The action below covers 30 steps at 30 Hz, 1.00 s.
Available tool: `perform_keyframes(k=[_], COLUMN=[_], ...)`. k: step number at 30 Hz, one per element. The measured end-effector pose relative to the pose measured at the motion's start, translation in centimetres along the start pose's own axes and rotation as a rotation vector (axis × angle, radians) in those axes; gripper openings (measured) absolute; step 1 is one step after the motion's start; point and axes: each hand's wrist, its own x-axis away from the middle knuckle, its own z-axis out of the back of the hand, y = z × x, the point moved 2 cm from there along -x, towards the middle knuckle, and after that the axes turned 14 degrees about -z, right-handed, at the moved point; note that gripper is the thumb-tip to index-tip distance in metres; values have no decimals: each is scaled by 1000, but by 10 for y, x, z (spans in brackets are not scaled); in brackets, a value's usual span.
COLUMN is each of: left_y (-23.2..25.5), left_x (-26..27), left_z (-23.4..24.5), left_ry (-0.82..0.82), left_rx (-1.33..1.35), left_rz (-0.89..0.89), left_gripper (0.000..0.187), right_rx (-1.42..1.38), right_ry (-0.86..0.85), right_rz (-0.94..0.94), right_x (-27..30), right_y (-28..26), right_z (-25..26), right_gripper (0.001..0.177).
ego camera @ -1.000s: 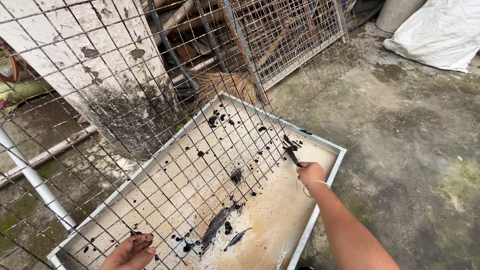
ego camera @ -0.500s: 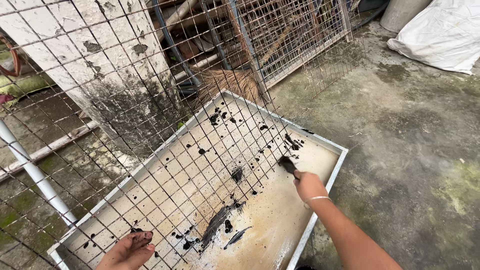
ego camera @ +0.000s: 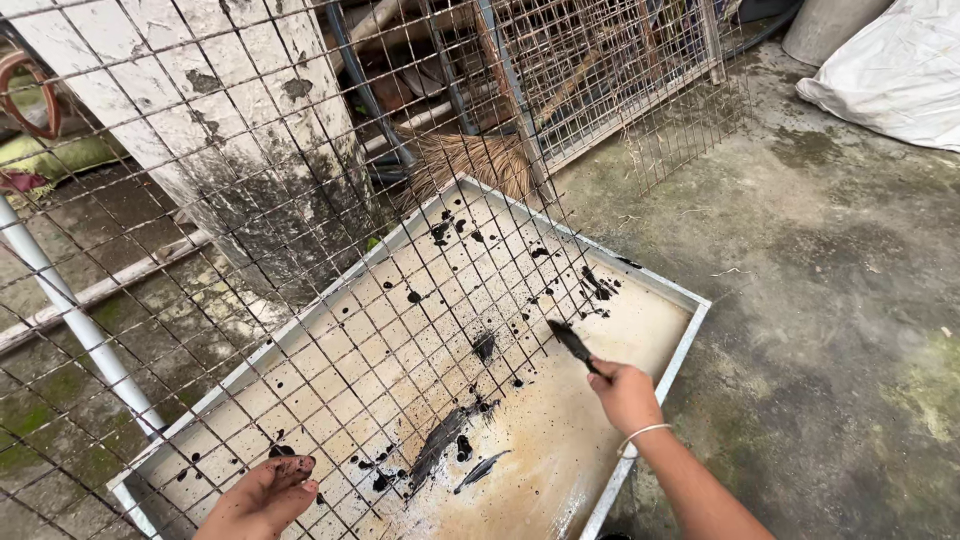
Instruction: The person paints a metal grate with black paint using a brush, frequently dipping the brush into a small container of paint.
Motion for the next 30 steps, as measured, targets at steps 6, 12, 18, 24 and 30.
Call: perform_keyframes(k=[6, 12, 18, 24, 30], left_y=[9, 3, 7, 14, 27], left_x=[14, 0, 13, 14, 35], left_z=[-9, 4, 3, -1, -18], left_ry=[23, -5, -9, 3, -26], left_rx=[-58, -113, -6, -28, -206], left_rz=[57, 70, 43, 23, -2], left_gripper=[44, 41, 41, 41, 41], right_rx=[-26, 16, 56, 199, 130], right_ry=[120, 19, 152, -17, 72], right_rz=[-23, 246, 60, 445, 106], right_x=[-68, -14, -72, 23, -22], right_y=[-39, -21, -33, -31, -40], right_z=[12, -18, 33, -1, 36], right_gripper=[33, 34, 33, 39, 34])
